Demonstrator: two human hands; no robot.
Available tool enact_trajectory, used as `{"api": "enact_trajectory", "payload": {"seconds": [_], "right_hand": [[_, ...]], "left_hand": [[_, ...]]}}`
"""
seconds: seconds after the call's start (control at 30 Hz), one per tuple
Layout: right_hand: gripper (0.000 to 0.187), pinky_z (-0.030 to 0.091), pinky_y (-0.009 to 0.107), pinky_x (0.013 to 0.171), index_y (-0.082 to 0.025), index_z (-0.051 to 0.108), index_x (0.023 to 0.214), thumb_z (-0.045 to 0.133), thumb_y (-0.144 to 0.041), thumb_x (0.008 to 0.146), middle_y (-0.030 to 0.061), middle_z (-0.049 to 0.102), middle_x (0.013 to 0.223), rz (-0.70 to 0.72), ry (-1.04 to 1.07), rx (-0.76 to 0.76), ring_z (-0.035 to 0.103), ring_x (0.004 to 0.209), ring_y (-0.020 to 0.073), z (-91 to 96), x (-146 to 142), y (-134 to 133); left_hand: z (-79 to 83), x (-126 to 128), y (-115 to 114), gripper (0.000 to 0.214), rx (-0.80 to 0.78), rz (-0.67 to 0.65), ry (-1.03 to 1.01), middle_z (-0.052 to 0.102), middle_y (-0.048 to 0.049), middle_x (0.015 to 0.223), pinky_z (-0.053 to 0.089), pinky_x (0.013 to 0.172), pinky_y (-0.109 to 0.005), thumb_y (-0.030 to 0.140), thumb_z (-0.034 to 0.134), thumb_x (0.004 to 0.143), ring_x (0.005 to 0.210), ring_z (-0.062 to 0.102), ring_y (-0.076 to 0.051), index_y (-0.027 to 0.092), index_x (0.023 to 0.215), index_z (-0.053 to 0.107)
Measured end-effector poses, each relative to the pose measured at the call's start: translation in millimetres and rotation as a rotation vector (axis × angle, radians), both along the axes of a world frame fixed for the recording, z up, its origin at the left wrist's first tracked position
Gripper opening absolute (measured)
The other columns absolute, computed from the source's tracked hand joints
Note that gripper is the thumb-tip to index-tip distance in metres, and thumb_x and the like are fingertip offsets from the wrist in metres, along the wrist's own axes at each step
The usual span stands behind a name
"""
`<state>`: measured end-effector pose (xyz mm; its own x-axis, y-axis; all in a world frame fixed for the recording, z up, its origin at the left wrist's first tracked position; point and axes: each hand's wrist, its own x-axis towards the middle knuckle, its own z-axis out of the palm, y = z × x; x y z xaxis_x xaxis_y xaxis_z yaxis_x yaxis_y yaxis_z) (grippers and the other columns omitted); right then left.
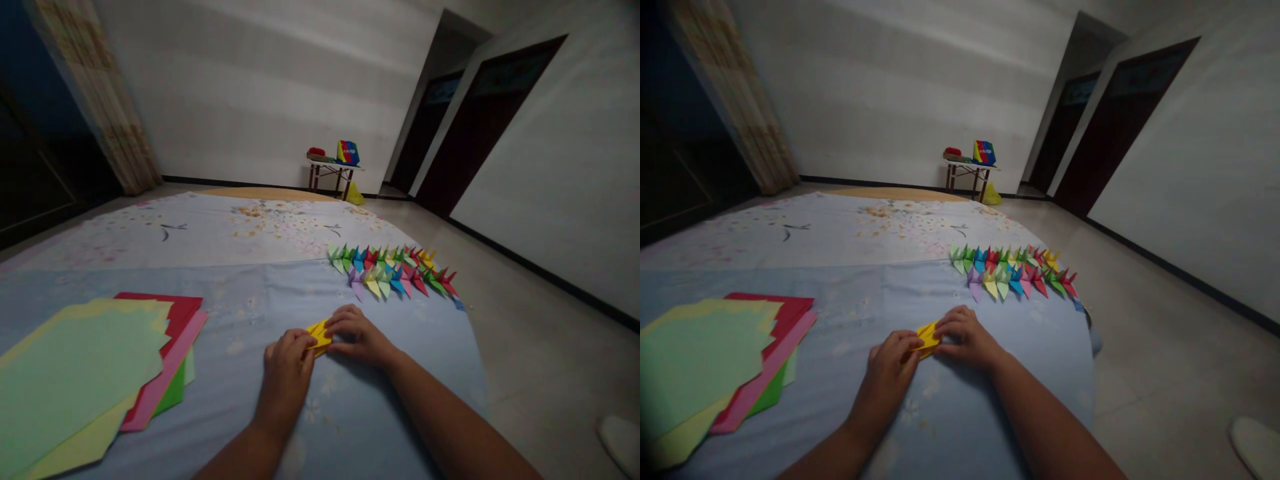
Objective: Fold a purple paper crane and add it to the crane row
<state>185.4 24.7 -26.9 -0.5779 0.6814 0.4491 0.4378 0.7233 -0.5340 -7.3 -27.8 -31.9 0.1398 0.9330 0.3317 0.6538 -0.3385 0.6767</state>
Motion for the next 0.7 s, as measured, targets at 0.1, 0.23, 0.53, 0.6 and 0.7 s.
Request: {"api": "enact_trajectory", "payload": {"seconds": [0.1, 0.23, 0.53, 0.6, 0.7], "right_hand": [[0.024, 0.042, 0.037, 0.087, -0.023, 0.068, 0.092, 0.07, -0.037, 0.073, 0.0063, 0.067, 0.093, 0.028, 0.013, -0.037, 0.053, 0.097, 0.0193, -1.6, 2, 3], [0.022, 0.042, 0.036, 0.086, -0.022, 0.068, 0.092, 0.068, -0.035, 0.075, 0.0065, 0.067, 0.094, 0.048, -0.016, -0.068, 0.055, 0.095, 0.0188, 1.2, 2, 3], [0.011, 0.035, 0.037, 0.087, -0.027, 0.07, 0.088, 0.065, -0.031, 0.079, 0.0023, 0.068, 0.091, 0.0, -0.178, 0.091, 0.051, 0.095, 0.0178, 6.8, 4, -2], [0.011, 0.032, 0.037, 0.088, -0.029, 0.07, 0.086, 0.066, -0.034, 0.078, 0.0011, 0.068, 0.089, 0.012, -0.203, 0.126, 0.05, 0.095, 0.0178, 7.1, 4, -1], [0.011, 0.028, 0.037, 0.087, -0.031, 0.071, 0.084, 0.067, -0.039, 0.076, -0.0001, 0.069, 0.086, 0.039, -0.221, 0.126, 0.049, 0.094, 0.0178, 6.8, 1, -1]], "left_hand": [[-0.8, 0, -1, 0.018, 0.007, 0.009, -0.001, 0.061, -0.0027, 0.098, 0.039, 0.086, -0.041, 0.011, 0.05, 0.081, 0.096, 0.057, -0.019, 0.022, 0.09, 0.061], [-0.9, -1, 0, 0.018, 0.02, 0.009, 0.001, 0.062, -0.0031, 0.098, 0.04, 0.085, -0.038, 0.01, 0.05, 0.081, 0.094, 0.058, -0.019, 0.021, 0.089, 0.062], [12.4, 0, -10, 0.017, 0.144, -0.011, 0.258, 0.063, -0.004, 0.102, 0.037, 0.085, -0.041, 0.013, 0.054, 0.079, 0.099, 0.054, -0.022, 0.023, 0.09, 0.062], [18.3, 1, -16, 0.014, 0.178, -0.016, 0.366, 0.063, -0.0035, 0.102, 0.034, 0.085, -0.042, 0.016, 0.055, 0.08, 0.1, 0.053, -0.023, 0.024, 0.089, 0.062], [23.2, 3, -22, 0.012, 0.171, -0.041, 0.478, 0.064, -0.0024, 0.093, 0.033, 0.081, -0.041, 0.019, 0.054, 0.083, 0.093, 0.054, -0.023, 0.024, 0.087, 0.063]]}}
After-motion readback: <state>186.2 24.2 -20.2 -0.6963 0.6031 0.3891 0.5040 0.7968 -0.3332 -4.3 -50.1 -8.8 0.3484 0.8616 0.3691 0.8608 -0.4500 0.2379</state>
